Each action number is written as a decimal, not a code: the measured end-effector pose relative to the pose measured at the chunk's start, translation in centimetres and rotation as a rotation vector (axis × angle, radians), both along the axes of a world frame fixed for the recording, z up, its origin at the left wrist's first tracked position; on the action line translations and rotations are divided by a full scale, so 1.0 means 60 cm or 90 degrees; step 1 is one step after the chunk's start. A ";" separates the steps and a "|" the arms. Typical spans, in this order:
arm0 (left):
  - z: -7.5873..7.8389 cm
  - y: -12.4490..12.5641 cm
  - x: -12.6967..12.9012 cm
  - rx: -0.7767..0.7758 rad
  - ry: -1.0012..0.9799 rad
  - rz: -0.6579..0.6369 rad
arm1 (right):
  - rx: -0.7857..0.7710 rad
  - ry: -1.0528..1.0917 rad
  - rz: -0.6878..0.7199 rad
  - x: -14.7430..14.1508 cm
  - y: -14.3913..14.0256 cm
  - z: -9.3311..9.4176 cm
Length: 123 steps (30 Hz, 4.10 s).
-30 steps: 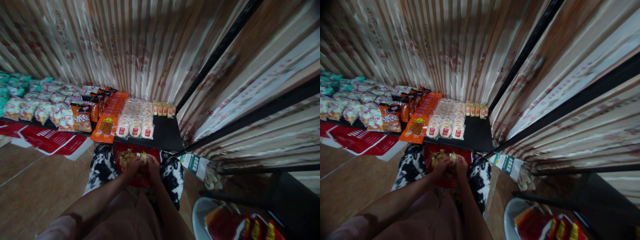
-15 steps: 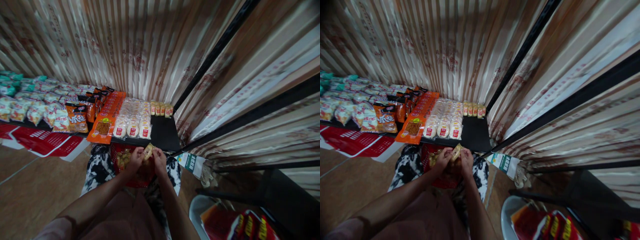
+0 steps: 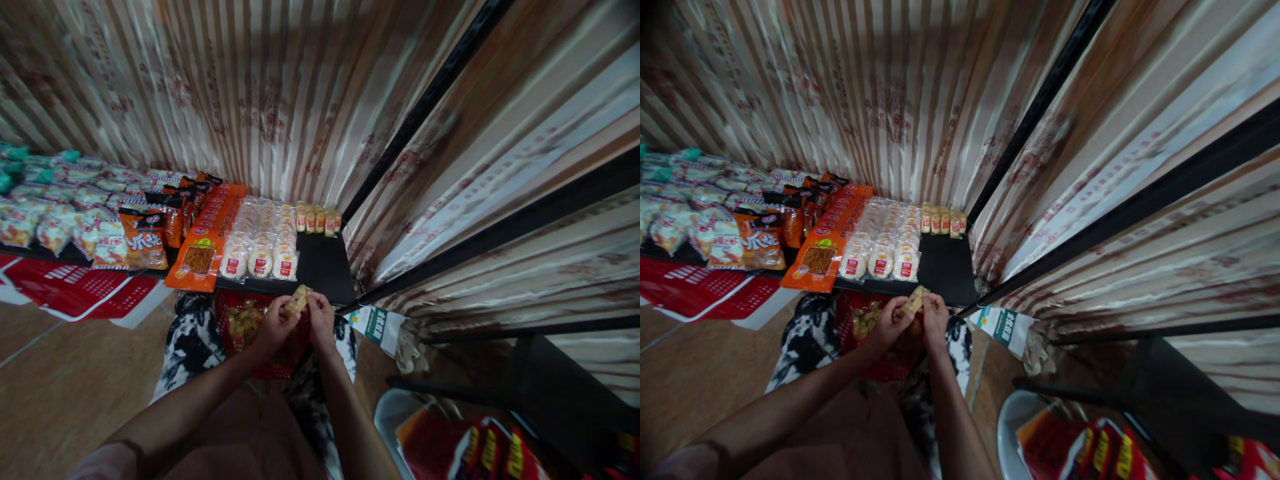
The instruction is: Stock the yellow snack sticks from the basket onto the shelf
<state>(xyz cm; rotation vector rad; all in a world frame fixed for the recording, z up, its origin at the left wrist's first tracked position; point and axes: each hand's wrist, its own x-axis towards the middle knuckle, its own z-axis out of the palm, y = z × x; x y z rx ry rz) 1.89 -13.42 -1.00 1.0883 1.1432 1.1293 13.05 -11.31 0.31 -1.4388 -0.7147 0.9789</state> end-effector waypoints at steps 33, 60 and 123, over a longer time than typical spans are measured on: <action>0.022 0.037 -0.012 -0.088 -0.080 0.113 | 0.005 0.084 0.062 0.002 -0.034 0.041; 0.095 0.025 -0.031 -0.180 -0.351 0.086 | 0.227 -0.374 0.174 0.013 -0.091 0.049; 0.127 0.259 0.175 -0.119 0.149 0.003 | 0.035 -0.363 -0.096 0.108 0.216 0.006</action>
